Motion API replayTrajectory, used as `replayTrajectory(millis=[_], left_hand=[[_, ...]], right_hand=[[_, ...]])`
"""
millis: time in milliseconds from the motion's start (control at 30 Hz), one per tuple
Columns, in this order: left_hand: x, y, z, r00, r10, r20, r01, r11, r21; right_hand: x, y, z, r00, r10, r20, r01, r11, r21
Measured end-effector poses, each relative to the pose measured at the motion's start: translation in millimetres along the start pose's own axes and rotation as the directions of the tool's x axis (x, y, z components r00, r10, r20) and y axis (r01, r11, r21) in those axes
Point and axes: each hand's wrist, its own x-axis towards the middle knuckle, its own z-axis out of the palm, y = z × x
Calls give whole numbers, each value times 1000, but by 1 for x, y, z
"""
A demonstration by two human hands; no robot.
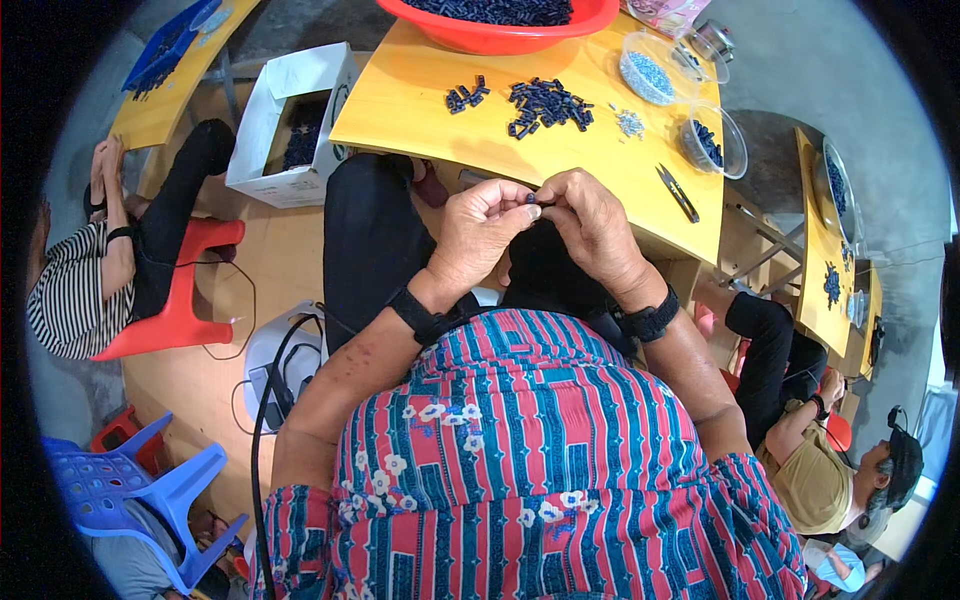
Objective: Manually assembling small blue plastic components at a workshop table.
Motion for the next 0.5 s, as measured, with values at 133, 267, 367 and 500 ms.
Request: replayTrajectory(millis=[133,267,367,500], left_hand=[[0,4,2,996,80,-45,-77,995,69],[-1,8,3,990,109,-89,-102,992,77],[5,4,-1,979,169,-110,-153,978,142],[5,1,-2,978,185,-99,-170,975,144]], right_hand=[[-1,-4,1,992,117,-42,-111,987,115],[-11,2,9,958,278,-68,-218,862,459],[-9,5,10,914,400,-71,-318,813,488],[-10,1,10,883,468,-43,-400,795,456]])
